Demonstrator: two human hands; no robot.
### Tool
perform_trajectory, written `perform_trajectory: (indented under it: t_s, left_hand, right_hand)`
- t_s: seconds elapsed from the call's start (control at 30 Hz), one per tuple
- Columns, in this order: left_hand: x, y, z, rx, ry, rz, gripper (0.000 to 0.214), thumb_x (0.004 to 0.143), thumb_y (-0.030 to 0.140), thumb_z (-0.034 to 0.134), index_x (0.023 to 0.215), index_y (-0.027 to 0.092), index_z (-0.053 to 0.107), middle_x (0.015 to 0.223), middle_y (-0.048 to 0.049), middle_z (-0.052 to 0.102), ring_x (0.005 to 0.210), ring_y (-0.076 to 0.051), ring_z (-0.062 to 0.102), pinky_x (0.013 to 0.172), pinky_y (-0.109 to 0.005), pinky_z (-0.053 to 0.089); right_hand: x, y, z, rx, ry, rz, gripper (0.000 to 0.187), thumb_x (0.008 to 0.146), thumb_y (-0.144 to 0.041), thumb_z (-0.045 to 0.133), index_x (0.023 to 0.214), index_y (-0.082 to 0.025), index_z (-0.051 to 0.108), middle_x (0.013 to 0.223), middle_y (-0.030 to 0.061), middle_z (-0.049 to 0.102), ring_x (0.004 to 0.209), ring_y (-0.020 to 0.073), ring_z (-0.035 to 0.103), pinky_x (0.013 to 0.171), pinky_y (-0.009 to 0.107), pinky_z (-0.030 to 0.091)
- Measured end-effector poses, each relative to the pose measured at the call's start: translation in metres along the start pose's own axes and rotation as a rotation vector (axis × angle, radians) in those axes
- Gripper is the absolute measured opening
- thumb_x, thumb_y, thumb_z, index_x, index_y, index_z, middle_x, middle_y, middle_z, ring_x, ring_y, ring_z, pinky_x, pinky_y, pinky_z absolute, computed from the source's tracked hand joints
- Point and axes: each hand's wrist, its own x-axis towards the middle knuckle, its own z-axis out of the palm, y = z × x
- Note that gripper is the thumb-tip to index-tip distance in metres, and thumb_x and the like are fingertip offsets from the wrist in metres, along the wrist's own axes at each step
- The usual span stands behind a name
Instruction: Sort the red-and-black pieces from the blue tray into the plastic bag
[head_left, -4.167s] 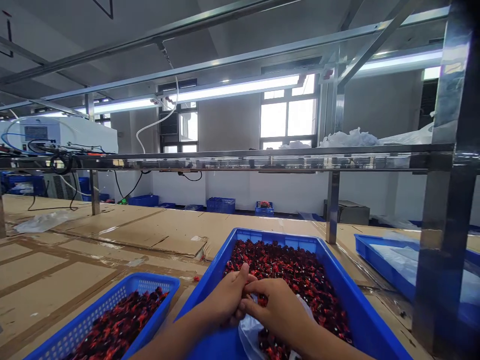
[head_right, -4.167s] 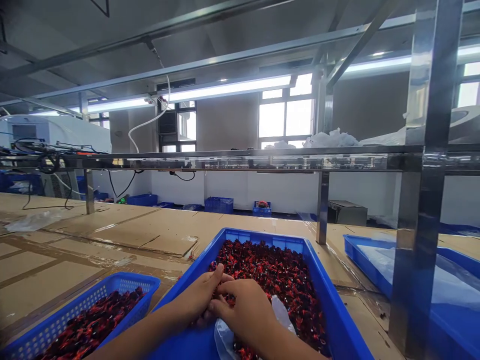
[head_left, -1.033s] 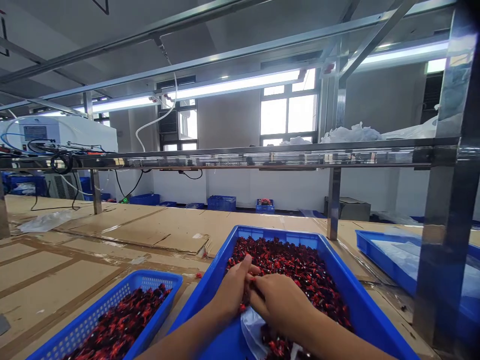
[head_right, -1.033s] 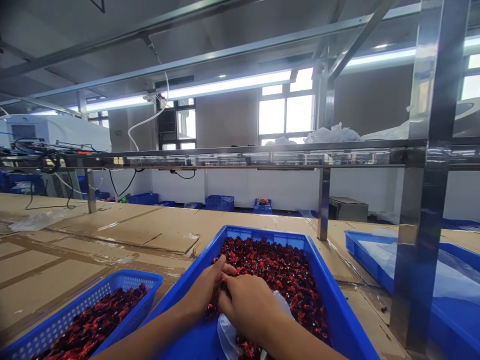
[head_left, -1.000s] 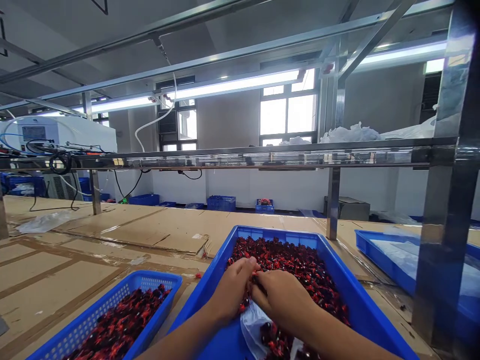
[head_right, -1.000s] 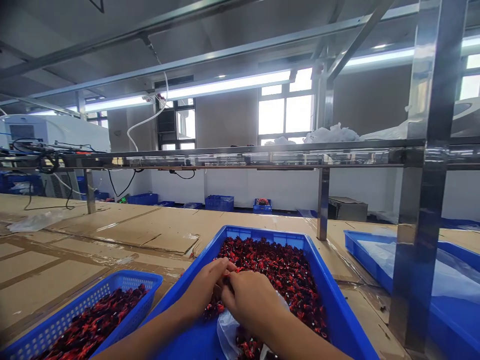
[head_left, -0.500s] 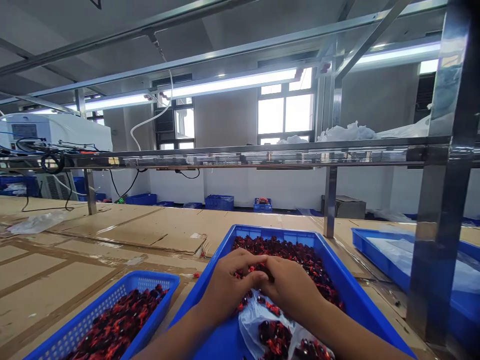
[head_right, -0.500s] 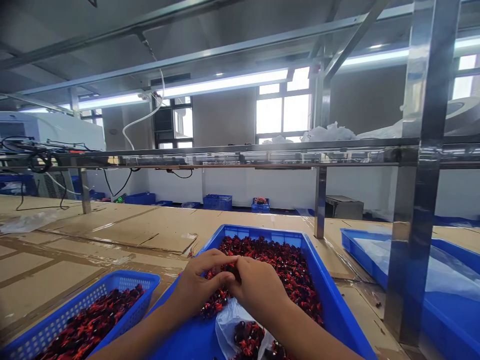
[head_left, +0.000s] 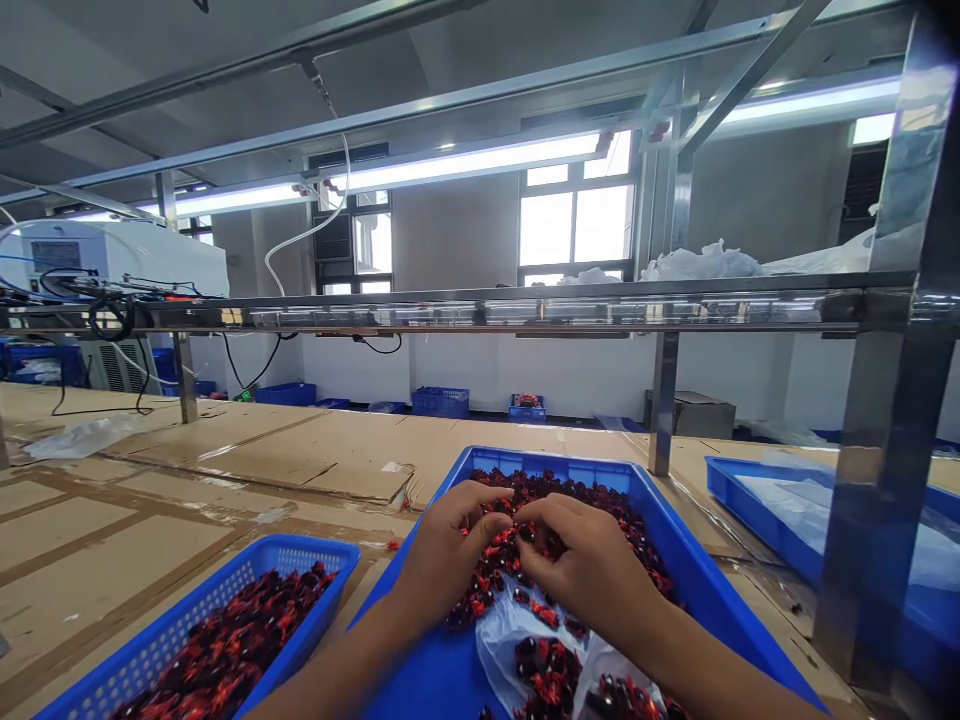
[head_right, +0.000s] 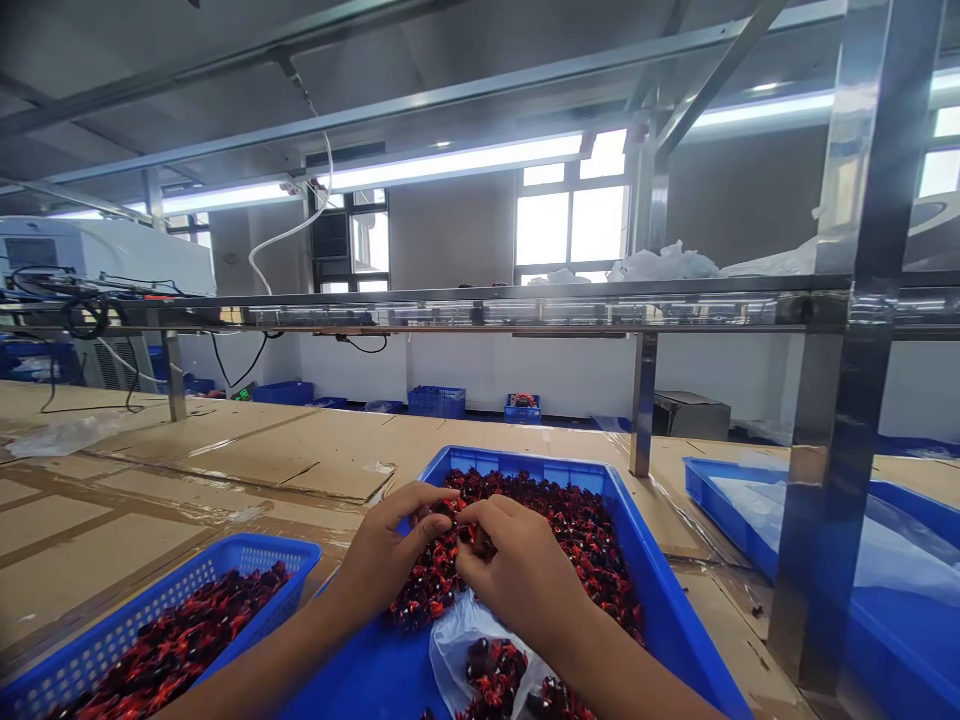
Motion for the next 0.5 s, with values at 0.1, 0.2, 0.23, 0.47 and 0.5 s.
perform_trajectory:
  t_s: [0.1,0.2,0.23,0.47,0.5]
  left_hand:
    - [0.0001,0.0000,0.0006,-0.009,-0.027,0.004,0.023,0.089,0.039,0.061,0.107,0.029,0.071,0.097,-0.0015,0.068,0.081,-0.017,0.057,0.074,-0.025,0.043]
    - [-0.0002,0.0015,0.0016,-0.023,-0.037,0.008,0.023,0.090,0.037,0.060,0.109,0.029,0.070,0.100,-0.0021,0.067,0.085,-0.018,0.057,0.078,-0.026,0.043]
    - [-0.0003,0.0017,0.0018,-0.032,-0.034,0.009,0.023,0.090,0.035,0.060,0.109,0.029,0.070,0.102,-0.0023,0.067,0.087,-0.018,0.058,0.080,-0.026,0.044]
    - [-0.0010,0.0003,0.0007,-0.067,-0.061,0.076,0.028,0.090,0.031,0.060,0.116,0.033,0.068,0.104,-0.0025,0.065,0.095,-0.019,0.057,0.087,-0.028,0.044]
    - [-0.0015,0.0000,0.0008,-0.053,-0.069,0.107,0.029,0.091,0.030,0.059,0.118,0.035,0.067,0.104,-0.0024,0.064,0.096,-0.019,0.057,0.088,-0.028,0.044]
  right_hand:
    - [0.0004,-0.0033,-0.0018,0.036,0.047,-0.001,0.022,0.078,-0.011,0.059,0.094,-0.022,0.069,0.072,-0.0013,0.064,0.062,0.0130,0.058,0.060,0.024,0.044]
    - [0.0022,-0.0034,-0.0039,0.048,0.070,0.013,0.017,0.080,-0.016,0.061,0.094,-0.022,0.069,0.071,-0.0009,0.065,0.063,0.0141,0.059,0.061,0.025,0.045]
    - [0.0028,-0.0027,-0.0044,0.053,0.072,0.019,0.016,0.081,-0.018,0.062,0.095,-0.022,0.069,0.072,-0.0006,0.066,0.063,0.0145,0.060,0.061,0.026,0.046]
    - [0.0038,0.0014,-0.0046,0.073,0.052,0.060,0.018,0.084,-0.021,0.062,0.100,-0.024,0.069,0.067,-0.0021,0.065,0.061,0.0152,0.060,0.061,0.026,0.046]
    - [0.0036,0.0010,-0.0047,0.078,0.046,0.065,0.018,0.084,-0.020,0.062,0.099,-0.024,0.069,0.067,-0.0025,0.064,0.060,0.0151,0.059,0.061,0.026,0.045]
